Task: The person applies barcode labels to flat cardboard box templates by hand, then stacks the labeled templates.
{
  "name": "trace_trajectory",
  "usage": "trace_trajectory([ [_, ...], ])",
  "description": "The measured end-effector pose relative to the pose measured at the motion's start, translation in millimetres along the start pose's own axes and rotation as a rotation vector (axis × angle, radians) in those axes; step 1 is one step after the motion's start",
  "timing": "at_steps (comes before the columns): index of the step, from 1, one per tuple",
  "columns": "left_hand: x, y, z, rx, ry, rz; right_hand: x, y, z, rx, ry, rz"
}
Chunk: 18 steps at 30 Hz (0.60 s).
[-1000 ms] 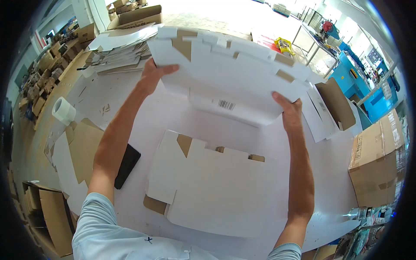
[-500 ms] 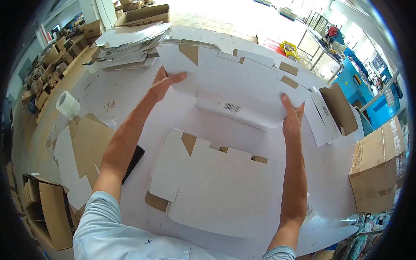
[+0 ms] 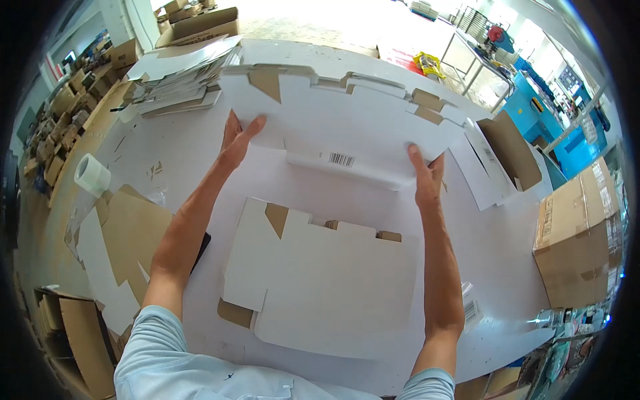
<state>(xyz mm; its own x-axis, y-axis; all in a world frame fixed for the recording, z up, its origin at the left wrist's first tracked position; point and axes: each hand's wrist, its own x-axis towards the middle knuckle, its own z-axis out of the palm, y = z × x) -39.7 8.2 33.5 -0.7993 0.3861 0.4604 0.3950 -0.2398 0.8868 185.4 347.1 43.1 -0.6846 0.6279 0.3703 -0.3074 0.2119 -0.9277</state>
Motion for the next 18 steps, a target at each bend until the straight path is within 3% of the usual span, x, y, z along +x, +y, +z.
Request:
trace_trajectory([
  [4,-6,-11,0,-0.068,-0.046,-0.089,-10,7,7,-0.037,0.099,-0.073],
  [7,1,-11,-2,-0.051,-0.012,-0.129,-8,6,-4,-0.125,-0.019,-0.094],
  [9,6,-7,-3,-0.031,-0.028,-0.166,-5,0,-10,-0.094,-0.094,0.083],
  [18,9,-12,-3,-0.19,0.032,-0.118,7,-10,-8,-0.058,-0.082,0.049],
])
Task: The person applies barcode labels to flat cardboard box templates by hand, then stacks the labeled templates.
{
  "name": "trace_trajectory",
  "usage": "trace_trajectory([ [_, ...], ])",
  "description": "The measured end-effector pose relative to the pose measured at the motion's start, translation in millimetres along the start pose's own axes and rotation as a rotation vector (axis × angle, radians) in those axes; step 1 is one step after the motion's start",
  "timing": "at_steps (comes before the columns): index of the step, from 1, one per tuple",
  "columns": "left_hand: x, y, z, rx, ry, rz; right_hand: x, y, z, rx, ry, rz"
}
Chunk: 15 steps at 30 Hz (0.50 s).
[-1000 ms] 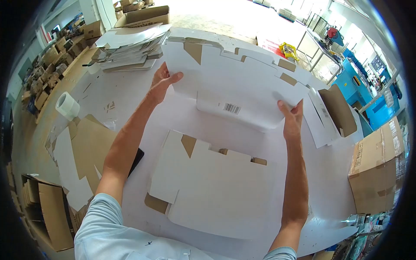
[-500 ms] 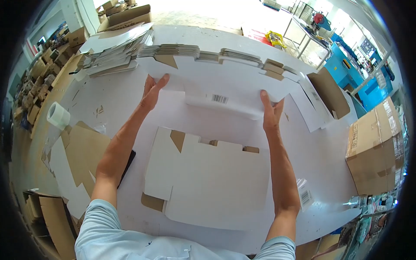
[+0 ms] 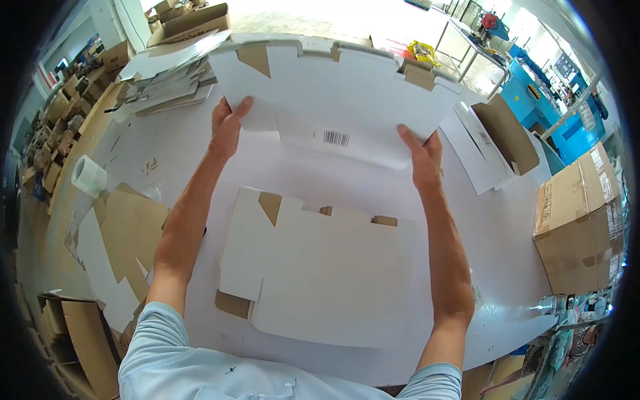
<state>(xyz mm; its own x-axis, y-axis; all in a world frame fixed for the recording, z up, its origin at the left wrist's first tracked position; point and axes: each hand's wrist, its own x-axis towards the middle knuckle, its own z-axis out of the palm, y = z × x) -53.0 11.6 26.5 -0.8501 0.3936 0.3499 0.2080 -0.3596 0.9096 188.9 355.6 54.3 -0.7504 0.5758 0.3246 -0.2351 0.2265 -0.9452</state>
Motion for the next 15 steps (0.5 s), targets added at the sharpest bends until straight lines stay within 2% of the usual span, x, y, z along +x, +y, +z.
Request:
trace_trajectory([
  [3,-3,9,2,-0.022,-0.003,0.061,-3,1,-1,0.075,-0.075,0.018],
  [6,-15,-6,2,0.099,0.02,-0.002,-12,17,6,-0.027,-0.034,0.034],
  [10,-9,-23,-3,0.052,0.008,0.035,-6,27,7,-0.001,-0.029,0.068],
  [13,12,-18,0,0.126,0.011,-0.006,13,23,7,-0.072,-0.055,0.068],
  [15,29,-14,6,0.332,0.054,-0.163,33,28,12,-0.232,0.043,0.112],
])
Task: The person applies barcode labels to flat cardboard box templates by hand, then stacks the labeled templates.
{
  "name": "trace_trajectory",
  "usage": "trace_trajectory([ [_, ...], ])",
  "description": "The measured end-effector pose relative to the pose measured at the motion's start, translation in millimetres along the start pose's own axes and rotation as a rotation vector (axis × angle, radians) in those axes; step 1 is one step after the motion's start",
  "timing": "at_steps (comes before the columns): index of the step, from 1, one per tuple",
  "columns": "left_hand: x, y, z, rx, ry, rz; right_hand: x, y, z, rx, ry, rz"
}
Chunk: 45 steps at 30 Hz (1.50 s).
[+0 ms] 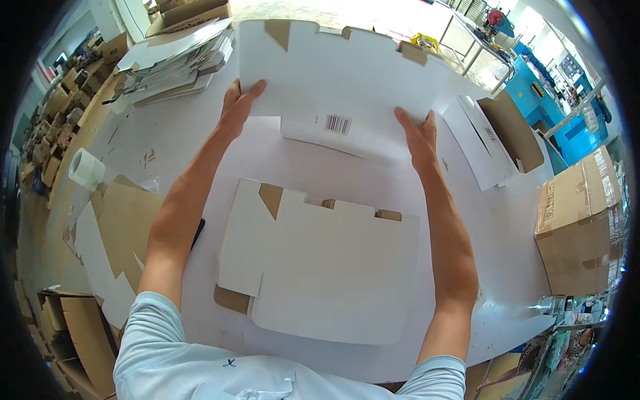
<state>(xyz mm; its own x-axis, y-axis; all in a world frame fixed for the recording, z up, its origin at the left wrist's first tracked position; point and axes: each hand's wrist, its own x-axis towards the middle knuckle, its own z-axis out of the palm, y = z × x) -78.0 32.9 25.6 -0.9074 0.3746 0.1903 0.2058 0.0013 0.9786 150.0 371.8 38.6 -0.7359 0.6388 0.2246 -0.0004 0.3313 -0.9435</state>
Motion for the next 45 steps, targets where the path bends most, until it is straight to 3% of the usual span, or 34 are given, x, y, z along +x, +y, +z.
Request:
trace_trajectory([
  [4,38,-17,4,0.078,-0.076,-0.173,17,-13,13,-0.014,0.008,0.073],
  [6,39,-19,11,0.288,-0.029,-0.544,26,-10,16,-0.454,-0.106,0.353],
  [7,32,-26,18,0.525,-0.008,-0.509,32,1,16,-0.635,-0.166,0.356],
  [10,26,-33,12,0.659,-0.075,-0.5,39,59,16,-0.655,-0.106,0.318],
  [11,25,-26,7,0.625,-0.172,-0.498,38,59,16,-0.653,-0.122,0.327],
  [15,17,-18,14,0.703,-0.149,-0.511,46,50,18,-0.7,-0.247,0.385],
  [17,18,-17,21,1.054,-0.156,-0.414,49,50,16,-0.761,-0.23,0.371],
  [19,15,-11,24,1.12,-0.176,-0.397,43,45,20,-1.049,-0.128,0.232],
  [20,14,-8,23,1.192,-0.187,-0.382,39,42,18,-1.049,-0.12,0.236],
  [22,10,-19,20,1.229,-0.149,-0.313,26,36,11,-1.133,-0.01,-0.006],
  [23,7,-17,20,1.26,-0.104,-0.245,20,29,1,-1.137,0.004,0.0],
  [25,-1,-13,13,1.217,-0.036,-0.124,6,11,-27,-1.128,-0.053,-0.184],
  [27,-24,-1,9,1.172,0.036,-0.015,-25,-17,-58,-1.05,-0.134,-0.197],
  [29,-57,17,1,0.992,-0.063,0.233,-68,-41,-86,-0.913,-0.227,-0.255],
  [30,-78,25,-1,0.99,-0.065,0.234,-93,-50,-96,-0.866,-0.235,-0.296],
  [32,-121,40,6,0.84,-0.212,0.543,-144,-69,-106,-0.827,-0.255,-0.239],
  [34,-150,41,20,0.883,-0.312,0.649,-167,-76,-105,-0.788,-0.272,-0.191],
  [35,-159,38,28,0.93,-0.415,0.753,-174,-69,-98,-0.847,-0.297,-0.318],
  [36,-161,32,39,0.93,-0.405,0.758,-178,-62,-88,-0.905,-0.322,-0.452],
  [39,-144,12,72,1.03,-0.465,0.69,-148,-38,-41,-0.955,-0.403,-0.517],
  [41,-133,-3,86,1.039,-0.579,0.399,-125,-22,-9,-1.002,-0.438,-0.52],
  [45,-122,0,85,1.099,-0.718,0.306,-99,-9,34,-1.148,-0.522,-0.325],
])
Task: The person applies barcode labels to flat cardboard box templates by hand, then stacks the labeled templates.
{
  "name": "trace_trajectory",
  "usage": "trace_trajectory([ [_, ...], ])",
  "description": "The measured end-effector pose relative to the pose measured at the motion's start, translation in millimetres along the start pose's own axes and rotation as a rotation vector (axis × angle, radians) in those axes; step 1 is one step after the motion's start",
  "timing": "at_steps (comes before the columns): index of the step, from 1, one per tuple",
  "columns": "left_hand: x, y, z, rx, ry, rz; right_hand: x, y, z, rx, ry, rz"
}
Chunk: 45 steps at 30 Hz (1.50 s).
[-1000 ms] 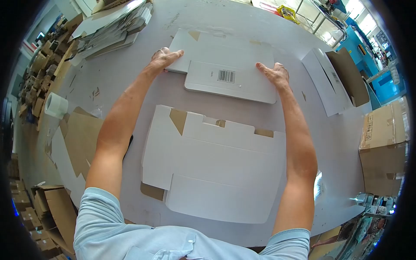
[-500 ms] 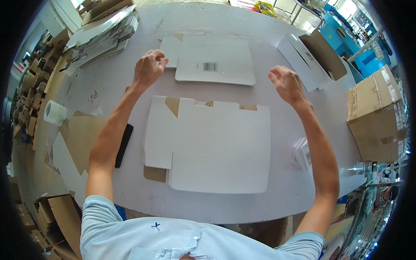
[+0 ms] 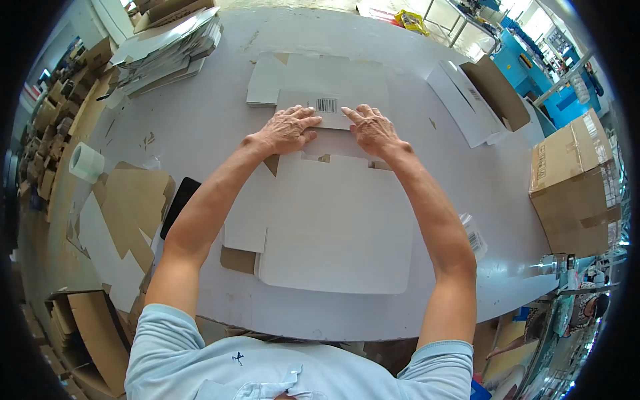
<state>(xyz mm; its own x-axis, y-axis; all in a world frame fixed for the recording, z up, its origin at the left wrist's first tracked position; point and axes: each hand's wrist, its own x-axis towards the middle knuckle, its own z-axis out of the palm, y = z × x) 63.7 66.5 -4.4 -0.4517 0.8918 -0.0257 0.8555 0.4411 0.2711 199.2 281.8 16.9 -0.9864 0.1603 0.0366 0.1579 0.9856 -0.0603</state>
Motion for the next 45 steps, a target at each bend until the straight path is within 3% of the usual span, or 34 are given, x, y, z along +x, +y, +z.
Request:
trace_trajectory([
  [2,1,1,0,-0.001,-0.022,-0.009,5,-2,4,-0.036,-0.098,0.028],
  [4,3,0,-2,0.0,-0.032,-0.021,7,-3,8,-0.215,-0.071,-0.027],
  [7,1,2,-7,-0.005,-0.056,-0.022,3,17,18,-0.226,0.017,-0.15],
  [13,3,1,-10,0.034,-0.066,-0.012,-27,15,-47,-0.265,-0.194,0.074],
  [14,3,0,-13,0.056,-0.059,0.003,-47,36,-47,-0.197,-0.049,0.088],
  [15,3,-1,-13,0.043,-0.053,0.009,-72,47,-62,-0.219,-0.067,0.141],
  [18,6,-3,-9,0.007,-0.003,0.03,-159,76,-116,-0.025,0.211,0.25],
  [22,20,-28,2,-0.09,0.012,0.102,-288,76,-163,0.228,0.424,0.477],
  [24,17,-18,-2,-0.136,0.043,0.134,-346,59,-165,0.192,0.431,0.563],
  [26,-7,-3,-12,-0.043,0.301,0.159,-395,45,-154,0.198,0.392,0.621],
  [27,-17,0,-12,-0.034,0.308,0.158,-411,39,-148,0.202,0.402,0.614],
  [30,-47,11,-7,-0.212,0.445,0.213,-444,31,-135,0.278,0.337,0.67],
  [32,-76,12,-14,-0.111,0.483,0.227,-431,37,-130,0.363,0.333,0.642],
  [37,-95,-25,-27,-0.088,0.596,-0.005,-320,39,-127,0.595,0.288,0.459],
  [43,-62,-69,-38,0.049,0.516,-0.078,-133,29,-66,0.503,0.211,0.203],
  [45,-39,-92,-36,-0.238,0.576,-0.448,-78,32,-49,0.439,0.195,0.175],
])
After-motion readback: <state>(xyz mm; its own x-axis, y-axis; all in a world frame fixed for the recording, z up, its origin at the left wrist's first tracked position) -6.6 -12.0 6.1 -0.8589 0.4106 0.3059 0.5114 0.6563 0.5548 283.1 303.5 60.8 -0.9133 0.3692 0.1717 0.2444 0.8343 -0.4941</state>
